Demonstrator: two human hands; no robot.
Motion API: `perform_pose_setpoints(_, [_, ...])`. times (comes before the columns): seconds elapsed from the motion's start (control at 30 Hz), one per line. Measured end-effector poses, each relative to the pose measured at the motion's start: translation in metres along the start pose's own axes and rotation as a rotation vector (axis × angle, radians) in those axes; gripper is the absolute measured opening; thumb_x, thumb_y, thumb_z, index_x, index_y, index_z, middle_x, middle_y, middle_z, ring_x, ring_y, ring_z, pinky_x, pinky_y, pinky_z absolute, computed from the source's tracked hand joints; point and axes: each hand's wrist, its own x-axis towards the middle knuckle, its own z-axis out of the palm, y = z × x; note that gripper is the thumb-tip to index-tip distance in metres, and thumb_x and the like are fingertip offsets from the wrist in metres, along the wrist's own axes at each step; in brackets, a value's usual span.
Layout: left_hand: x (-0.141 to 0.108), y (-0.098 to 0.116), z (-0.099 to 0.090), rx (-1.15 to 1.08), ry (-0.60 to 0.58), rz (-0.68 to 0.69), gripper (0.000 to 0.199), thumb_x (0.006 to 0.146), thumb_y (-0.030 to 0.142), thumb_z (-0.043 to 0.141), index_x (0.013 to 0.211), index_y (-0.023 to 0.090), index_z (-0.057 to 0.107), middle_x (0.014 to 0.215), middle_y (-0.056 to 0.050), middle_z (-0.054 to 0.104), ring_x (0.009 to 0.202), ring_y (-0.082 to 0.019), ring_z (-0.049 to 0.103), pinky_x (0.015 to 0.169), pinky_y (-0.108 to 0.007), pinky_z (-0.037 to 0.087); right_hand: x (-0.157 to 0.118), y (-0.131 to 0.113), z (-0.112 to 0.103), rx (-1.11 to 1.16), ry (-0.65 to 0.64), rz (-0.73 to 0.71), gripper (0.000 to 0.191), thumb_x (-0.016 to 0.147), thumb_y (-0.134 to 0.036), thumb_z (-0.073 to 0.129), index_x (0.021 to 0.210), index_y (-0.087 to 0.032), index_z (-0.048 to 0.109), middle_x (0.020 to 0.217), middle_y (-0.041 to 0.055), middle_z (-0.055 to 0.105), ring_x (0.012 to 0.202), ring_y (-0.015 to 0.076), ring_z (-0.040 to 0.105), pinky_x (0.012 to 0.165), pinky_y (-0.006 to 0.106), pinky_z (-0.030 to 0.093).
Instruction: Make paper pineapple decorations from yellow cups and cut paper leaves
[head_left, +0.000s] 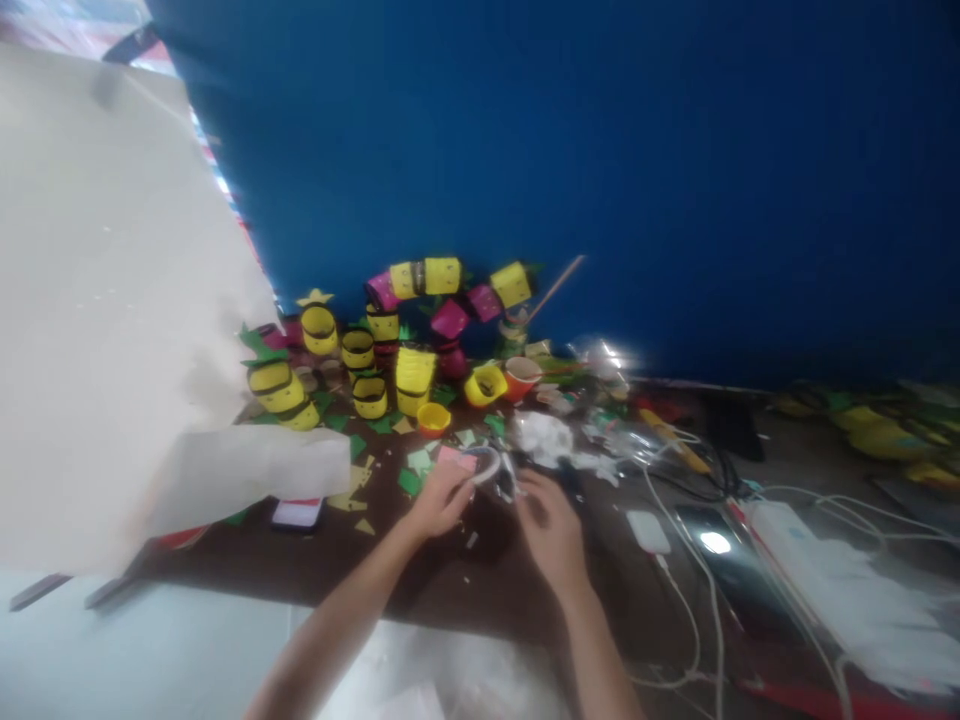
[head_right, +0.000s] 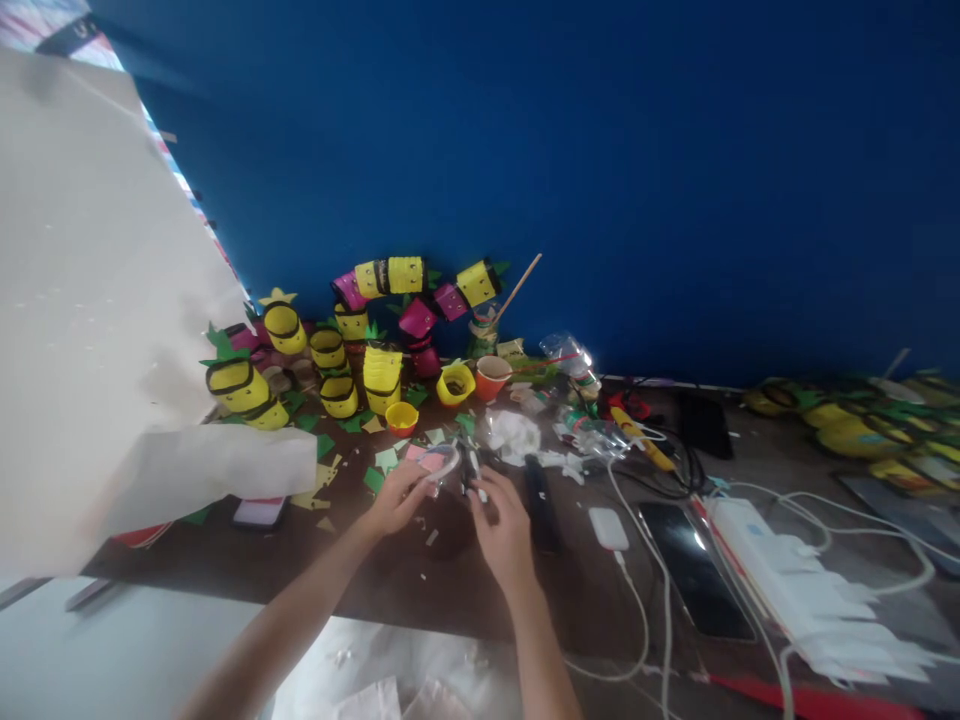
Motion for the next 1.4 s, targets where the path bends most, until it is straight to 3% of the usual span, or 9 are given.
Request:
perform_pose_setpoints(0.2, [0.001, 0.003, -0.001, 0.046, -0.034, 0.051, 0.024, 0.088, 0.027, 0.036, 0.092, 0.016, 0.057, 0.084, -0.008, 0.062, 0.085, -0.019, 0.054, 0.077, -0.033, 0.041, 0.014, -0.023, 0.013, 0.108, 0.036, -0.095, 0.012, 0.082, -0.017, 0.051, 0.086, -0.021, 0.061, 0.099, 0.0082, 0.065, 0.096, 0.0194, 0.060, 0.085, 0.037, 0.049])
perform_pose_setpoints(0.43, [0.001, 0.002, 0.000, 0.088, -0.056, 0.109, 0.022, 0.087, 0.024, 0.036, 0.088, 0.015, 0.056, 0.082, -0.009, 0.060, 0.081, -0.019, 0.053, 0.075, -0.033, 0.040, 0.016, -0.023, 0.013, 0.096, 0.039, -0.128, 0.012, 0.082, -0.016, 0.051, 0.085, -0.020, 0.062, 0.096, 0.0079, 0.067, 0.093, 0.0192, 0.063, 0.084, 0.035, 0.051])
perform_pose_setpoints(0.8, [-0.001, -0.001, 0.000, 0.174, -0.054, 0.165, 0.021, 0.086, 0.024, 0.035, 0.091, 0.016, 0.054, 0.076, -0.007, 0.057, 0.075, -0.018, 0.050, 0.073, -0.035, 0.040, 0.017, -0.016, 0.016, 0.065, -0.056, -0.161, 0.017, 0.084, -0.015, 0.045, 0.086, -0.021, 0.061, 0.094, 0.0065, 0.068, 0.089, 0.0177, 0.064, 0.081, 0.033, 0.052])
perform_pose_setpoints(1.4, [-0.003, -0.004, 0.003, 0.170, -0.028, 0.178, 0.020, 0.085, 0.024, 0.037, 0.093, 0.016, 0.054, 0.077, -0.007, 0.057, 0.075, -0.019, 0.050, 0.072, -0.035, 0.041, 0.021, -0.016, 0.018, 0.052, -0.160, -0.091, 0.017, 0.086, -0.016, 0.037, 0.087, -0.020, 0.053, 0.094, 0.0081, 0.061, 0.089, 0.0184, 0.060, 0.078, 0.032, 0.049])
